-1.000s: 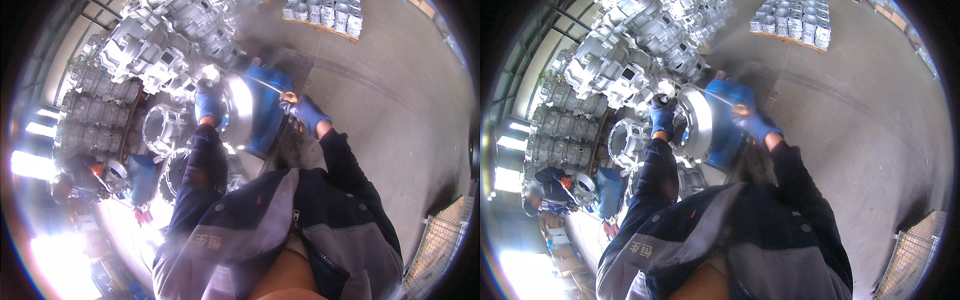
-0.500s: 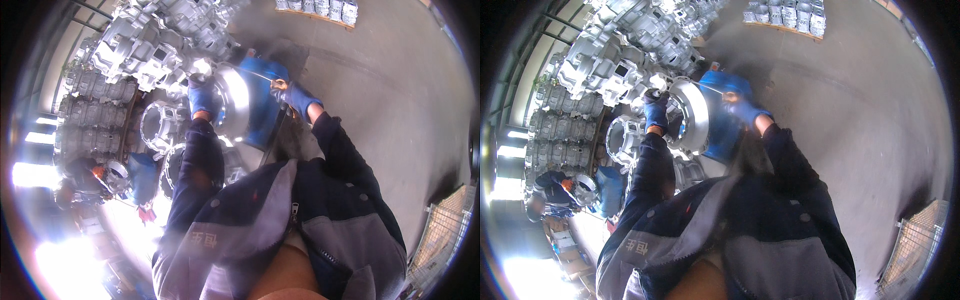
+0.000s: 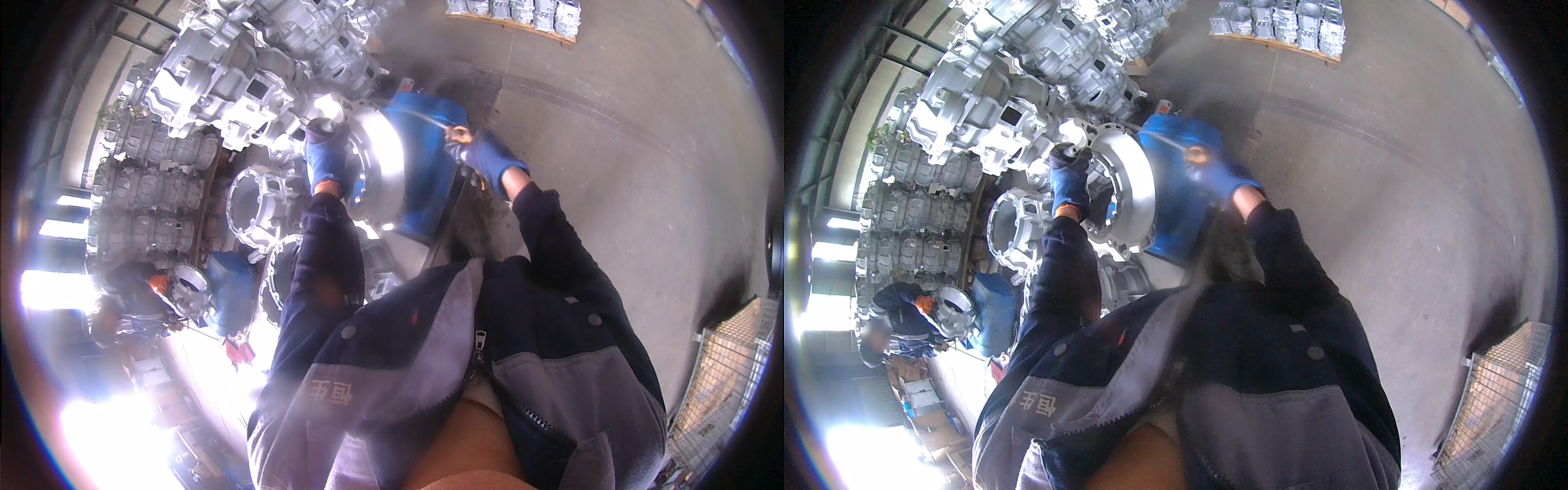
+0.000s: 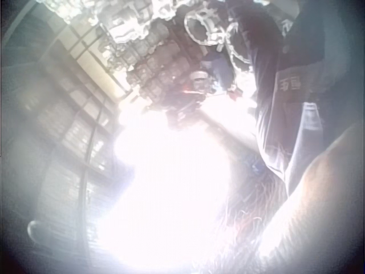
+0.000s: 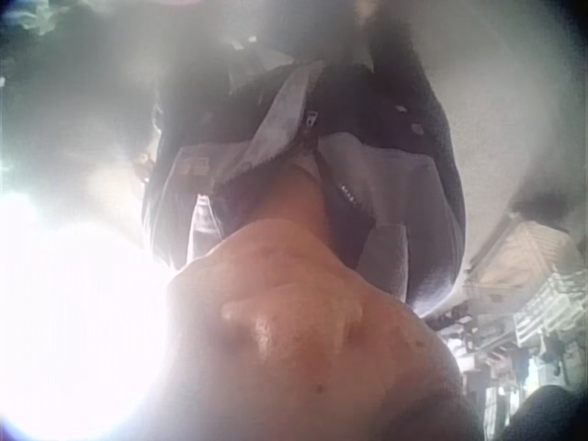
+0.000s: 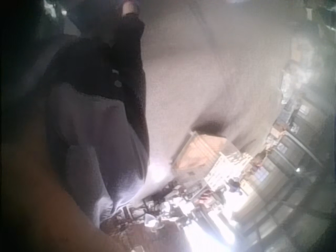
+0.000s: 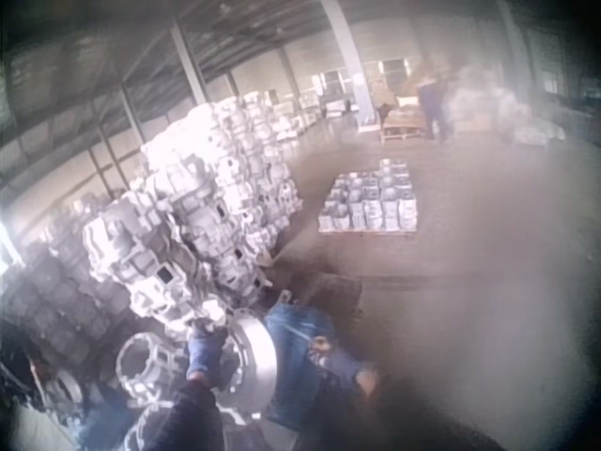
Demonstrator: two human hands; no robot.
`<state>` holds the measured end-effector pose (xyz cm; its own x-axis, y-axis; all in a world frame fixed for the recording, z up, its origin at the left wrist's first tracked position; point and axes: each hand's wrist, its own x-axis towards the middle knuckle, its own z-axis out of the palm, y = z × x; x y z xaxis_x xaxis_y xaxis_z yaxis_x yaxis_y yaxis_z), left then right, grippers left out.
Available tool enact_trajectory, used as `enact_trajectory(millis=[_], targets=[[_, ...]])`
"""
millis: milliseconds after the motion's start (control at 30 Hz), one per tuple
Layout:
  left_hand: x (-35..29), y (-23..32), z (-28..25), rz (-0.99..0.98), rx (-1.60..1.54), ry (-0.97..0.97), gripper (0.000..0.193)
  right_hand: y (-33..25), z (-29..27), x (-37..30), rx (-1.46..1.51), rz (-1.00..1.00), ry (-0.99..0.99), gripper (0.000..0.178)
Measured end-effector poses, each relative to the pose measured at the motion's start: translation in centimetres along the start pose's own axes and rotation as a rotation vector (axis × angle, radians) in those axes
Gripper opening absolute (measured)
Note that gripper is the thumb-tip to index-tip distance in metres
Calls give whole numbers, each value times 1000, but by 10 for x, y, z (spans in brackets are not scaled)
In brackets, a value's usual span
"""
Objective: The person uses a thin wire tool to scrape and clean the inner and outer surfaces of several large, silver-colored metal parts. They rotate each part by hand to access different areas and then place the cleaned parts back on a blue bin or nearby surface.
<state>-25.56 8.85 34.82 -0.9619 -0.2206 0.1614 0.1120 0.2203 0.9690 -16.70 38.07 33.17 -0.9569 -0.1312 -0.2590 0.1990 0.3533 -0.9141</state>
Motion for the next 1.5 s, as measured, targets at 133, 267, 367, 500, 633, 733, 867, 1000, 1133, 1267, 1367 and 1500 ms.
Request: enact_trajectory(millis=[133,267,367,500,633,733,867,1000,1133,1267,1367,1500], targets=[[2,2,0,17,34,12,35,-5,2,-4,-99,-35,-7,37],[4,-3,-3,56,57,20,31,-1,11,-3,250,-24,123,30],[5,-6,-5,84,40,-15,31,2,12,-1,149,-13,59,28],[11,-6,-5,-9,-61,-18,32,-3,10,-1,205,34,72,29],[8,-6,-8,12,-33,-67,33,-2,6,0,259,262,-67,37],[5,-7,-10,46,-67,-81,34,16,5,9,338,242,-93,48],[11,-12,-9,118,-14,-96,37,57,8,32,288,185,-68,52],[24,-23,-11,74,-76,-122,39,81,23,47,356,164,-96,52],[34,-35,-17,15,-111,-111,39,79,19,35,419,322,-115,47],[37,-36,-13,85,-14,-86,39,65,23,23,381,267,-35,38],[33,-30,-11,91,-102,-88,38,61,24,17,502,374,-67,33],[28,-25,-11,79,-143,-82,38,63,23,17,478,357,-64,38]])
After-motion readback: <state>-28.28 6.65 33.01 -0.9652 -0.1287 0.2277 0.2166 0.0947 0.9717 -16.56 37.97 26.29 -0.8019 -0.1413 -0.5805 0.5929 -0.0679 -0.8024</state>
